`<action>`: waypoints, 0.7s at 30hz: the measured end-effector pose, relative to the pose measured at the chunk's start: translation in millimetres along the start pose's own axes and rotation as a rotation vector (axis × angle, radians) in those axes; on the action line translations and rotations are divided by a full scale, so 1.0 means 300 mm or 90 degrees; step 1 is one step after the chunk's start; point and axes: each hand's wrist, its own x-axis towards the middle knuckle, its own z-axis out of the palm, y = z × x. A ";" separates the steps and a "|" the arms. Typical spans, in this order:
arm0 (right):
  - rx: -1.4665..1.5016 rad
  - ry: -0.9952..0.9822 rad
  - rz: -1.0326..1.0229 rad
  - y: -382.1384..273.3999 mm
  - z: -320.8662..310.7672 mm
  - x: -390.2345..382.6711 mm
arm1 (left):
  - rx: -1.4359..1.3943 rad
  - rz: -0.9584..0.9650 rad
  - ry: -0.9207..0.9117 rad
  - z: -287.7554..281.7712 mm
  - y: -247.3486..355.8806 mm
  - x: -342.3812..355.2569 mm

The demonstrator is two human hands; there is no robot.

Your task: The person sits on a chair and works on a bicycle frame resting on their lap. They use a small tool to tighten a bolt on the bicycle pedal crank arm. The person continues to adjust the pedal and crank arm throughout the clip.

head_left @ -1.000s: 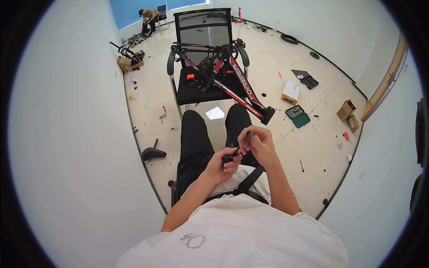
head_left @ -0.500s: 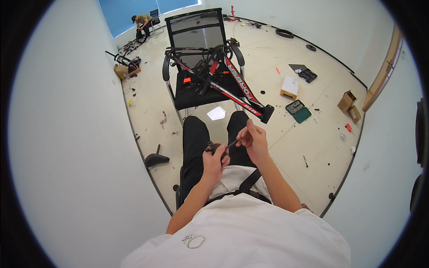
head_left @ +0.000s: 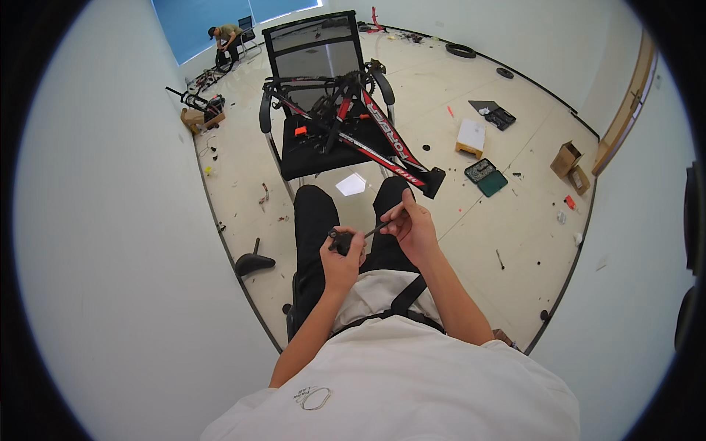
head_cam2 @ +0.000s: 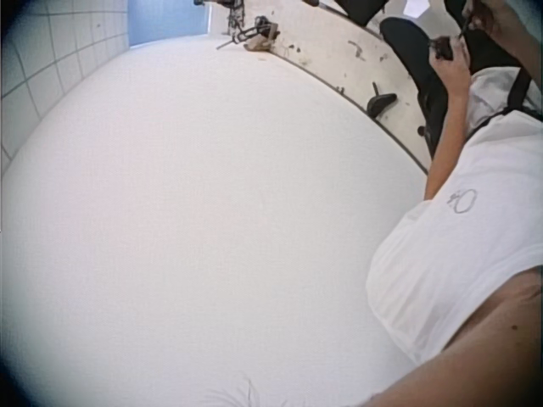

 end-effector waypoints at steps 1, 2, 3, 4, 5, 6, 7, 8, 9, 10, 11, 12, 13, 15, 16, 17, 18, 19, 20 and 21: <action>-0.008 0.003 -0.001 -0.003 0.026 -0.008 | -0.020 -0.018 0.011 -0.006 0.003 0.002; -0.016 0.005 -0.001 -0.008 0.046 -0.016 | -0.062 -0.043 0.020 -0.008 0.005 0.006; -0.018 -0.007 -0.007 -0.014 0.057 -0.021 | -0.104 -0.067 0.029 -0.009 0.007 0.010; -0.019 -0.019 -0.013 -0.016 0.068 -0.025 | -0.145 -0.092 0.037 -0.013 0.008 0.014; -0.020 -0.030 -0.020 -0.017 0.076 -0.028 | -0.148 -0.091 0.035 -0.014 0.010 0.015; -0.021 -0.032 -0.023 -0.021 0.080 -0.028 | -0.152 -0.090 0.032 -0.013 0.012 0.015; -0.021 -0.034 -0.025 -0.027 0.080 -0.030 | -0.155 -0.090 0.030 -0.010 0.013 0.011; -0.021 -0.036 -0.028 -0.031 0.077 -0.029 | -0.104 -0.059 0.022 -0.005 0.018 0.006; -0.022 -0.034 -0.033 -0.029 0.066 -0.025 | -0.053 -0.029 0.014 0.001 0.023 0.000; -0.024 -0.032 -0.038 -0.024 0.048 -0.017 | -0.003 0.002 0.006 0.008 0.024 -0.004; -0.027 -0.031 -0.044 -0.018 0.037 -0.012 | 0.028 0.033 0.008 0.013 0.016 -0.012; -0.037 -0.030 -0.051 -0.012 0.032 -0.011 | 0.059 0.063 0.010 0.016 0.005 -0.022; -0.047 -0.028 -0.058 -0.009 0.025 -0.013 | 0.089 0.091 0.011 0.020 -0.007 -0.028; -0.055 -0.021 -0.070 -0.004 0.023 -0.013 | 0.134 0.151 0.046 0.022 -0.026 -0.022; -0.053 -0.015 -0.073 0.000 0.028 -0.009 | 0.156 0.181 0.064 0.022 -0.037 -0.021; -0.051 -0.010 -0.077 0.003 0.029 -0.008 | 0.185 0.205 0.062 0.017 -0.049 -0.024; -0.045 -0.010 -0.072 0.007 0.024 -0.010 | 0.214 0.230 0.059 0.012 -0.061 -0.030; -0.040 -0.011 -0.069 0.010 0.020 -0.008 | 0.242 0.257 0.056 0.009 -0.065 -0.032; -0.035 -0.013 -0.066 0.013 0.018 -0.008 | 0.258 0.267 0.052 0.009 -0.063 -0.037; -0.025 -0.012 -0.058 0.013 0.016 -0.011 | 0.274 0.277 0.047 0.012 -0.053 -0.042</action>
